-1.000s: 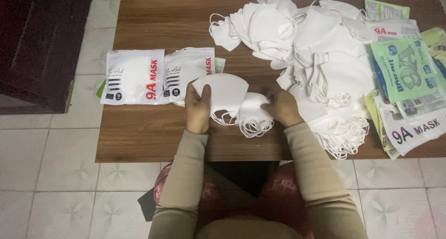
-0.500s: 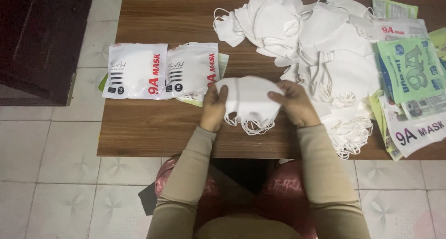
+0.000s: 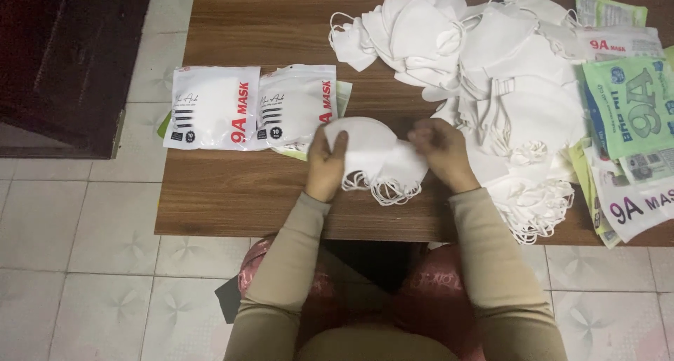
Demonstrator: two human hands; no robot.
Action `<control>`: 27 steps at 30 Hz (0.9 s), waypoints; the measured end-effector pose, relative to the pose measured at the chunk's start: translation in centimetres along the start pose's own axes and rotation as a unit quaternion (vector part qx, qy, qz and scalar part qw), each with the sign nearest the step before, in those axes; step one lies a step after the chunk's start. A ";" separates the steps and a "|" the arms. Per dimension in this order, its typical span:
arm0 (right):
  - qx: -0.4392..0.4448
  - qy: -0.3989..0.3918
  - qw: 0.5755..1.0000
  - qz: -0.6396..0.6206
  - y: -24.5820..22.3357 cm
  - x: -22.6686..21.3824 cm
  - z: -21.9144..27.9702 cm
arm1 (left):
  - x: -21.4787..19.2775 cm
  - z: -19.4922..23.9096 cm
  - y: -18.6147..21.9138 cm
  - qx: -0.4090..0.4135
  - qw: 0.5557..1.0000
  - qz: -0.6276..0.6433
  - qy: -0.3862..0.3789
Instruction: Folding white face masks and stacking them for packaging.
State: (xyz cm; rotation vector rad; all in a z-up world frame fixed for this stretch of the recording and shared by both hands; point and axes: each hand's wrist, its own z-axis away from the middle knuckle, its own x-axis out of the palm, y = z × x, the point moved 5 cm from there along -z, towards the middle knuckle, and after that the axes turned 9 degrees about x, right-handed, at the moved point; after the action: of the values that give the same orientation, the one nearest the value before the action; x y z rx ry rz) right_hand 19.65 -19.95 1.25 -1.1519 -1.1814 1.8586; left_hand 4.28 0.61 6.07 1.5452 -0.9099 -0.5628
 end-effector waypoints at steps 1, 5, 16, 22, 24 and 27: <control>0.000 0.001 1.000 0.000 -0.8 -0.3 0.7 | -0.3 -0.3 -0.6 0.001 1.000 0.000 -0.001; -0.012 0.002 0.940 0.342 -3.0 0.9 2.2 | -1.7 -1.1 -1.1 0.034 0.999 0.010 0.040; 0.025 -0.027 0.926 0.375 1.7 1.8 0.0 | -2.0 -1.1 -0.2 0.035 0.998 0.004 0.049; -0.013 0.021 0.974 0.224 -0.3 -1.5 1.0 | -2.5 -1.5 0.0 0.084 0.993 -0.059 0.063; -0.013 0.009 1.000 0.011 -4.2 -2.5 3.9 | -2.7 -1.4 0.3 0.110 0.985 -0.108 0.079; 0.044 -0.062 0.990 -0.123 -2.2 -3.7 2.4 | -2.3 -0.9 0.5 0.119 0.979 -0.148 0.076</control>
State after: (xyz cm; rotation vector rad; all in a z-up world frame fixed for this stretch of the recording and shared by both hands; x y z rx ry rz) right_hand 19.09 -23.07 4.99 -0.8132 -1.2347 1.7930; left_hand 3.56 3.02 6.40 1.9319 -0.6511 -0.5508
